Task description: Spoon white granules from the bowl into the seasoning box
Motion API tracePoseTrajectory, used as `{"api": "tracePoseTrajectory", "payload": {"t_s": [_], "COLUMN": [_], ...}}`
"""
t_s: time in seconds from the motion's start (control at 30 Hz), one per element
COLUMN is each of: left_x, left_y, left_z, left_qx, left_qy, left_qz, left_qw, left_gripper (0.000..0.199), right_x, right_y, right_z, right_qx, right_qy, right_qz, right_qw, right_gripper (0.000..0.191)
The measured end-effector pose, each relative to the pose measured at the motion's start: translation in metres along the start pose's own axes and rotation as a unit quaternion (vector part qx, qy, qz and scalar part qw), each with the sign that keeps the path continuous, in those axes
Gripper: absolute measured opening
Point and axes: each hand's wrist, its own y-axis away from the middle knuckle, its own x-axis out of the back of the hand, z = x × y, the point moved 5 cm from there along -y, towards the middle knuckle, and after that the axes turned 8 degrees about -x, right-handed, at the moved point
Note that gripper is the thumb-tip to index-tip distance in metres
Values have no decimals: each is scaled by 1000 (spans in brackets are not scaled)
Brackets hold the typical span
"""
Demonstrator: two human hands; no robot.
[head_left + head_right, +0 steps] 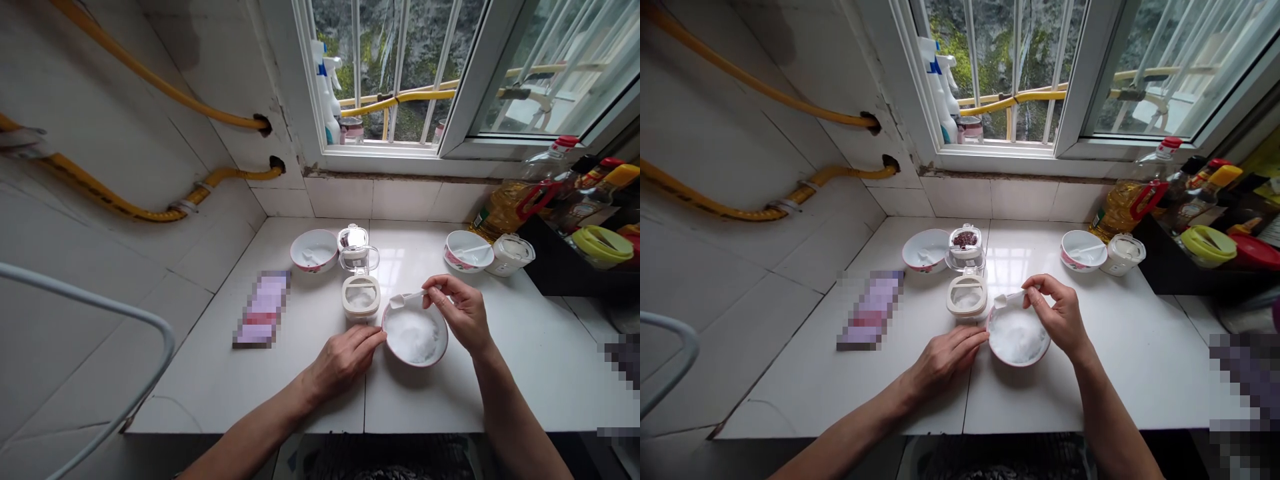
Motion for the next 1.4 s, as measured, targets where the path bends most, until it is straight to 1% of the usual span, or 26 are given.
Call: {"api": "tracePoseTrajectory", "payload": {"t_s": [0.1, 0.23, 0.33, 0.47, 0.57, 0.63, 0.7, 0.87, 1.2, 1.3, 1.4], "left_x": [0, 1, 2, 2, 1, 0, 0, 1, 1, 1, 1], "left_y": [1, 0, -1, 0, 1, 2, 2, 1, 1, 1, 1], "left_z": [0, 0, 0, 0, 0, -1, -1, 0, 0, 0, 0], "left_qx": [3, -1, -1, 3, 9, 11, 10, 6, 5, 6, 11], "left_qy": [0, 3, 2, 4, 5, 7, 8, 8, 11, 12, 11], "left_qz": [-2, 2, 2, -5, -12, -15, -12, -9, -9, -7, -12], "left_qw": [1000, 1000, 1000, 1000, 1000, 1000, 1000, 1000, 1000, 1000, 1000], "left_gripper": [32, 32, 31, 32, 33, 34, 34, 31, 32, 33, 34], "right_x": [2, -3, -5, -9, -17, -22, -23, -13, -12, -11, -11], "right_y": [-4, -4, -2, 0, 2, 3, 3, 0, -1, -2, -2], "right_z": [3, 8, 11, 11, 8, 6, 4, 5, 10, 10, 10], "right_qx": [-24, -73, -87, -74, -48, -27, -17, -38, -57, -53, -51], "right_qy": [31, 70, 97, 141, 175, 183, 180, 159, 179, 195, 192], "right_qz": [-28, -113, -140, -139, -151, -163, -160, -127, -121, -108, -109], "right_qw": [999, 988, 982, 977, 972, 969, 970, 978, 975, 973, 974], "right_gripper": [13, 17, 18, 19, 20, 21, 21, 21, 21, 22, 22]}}
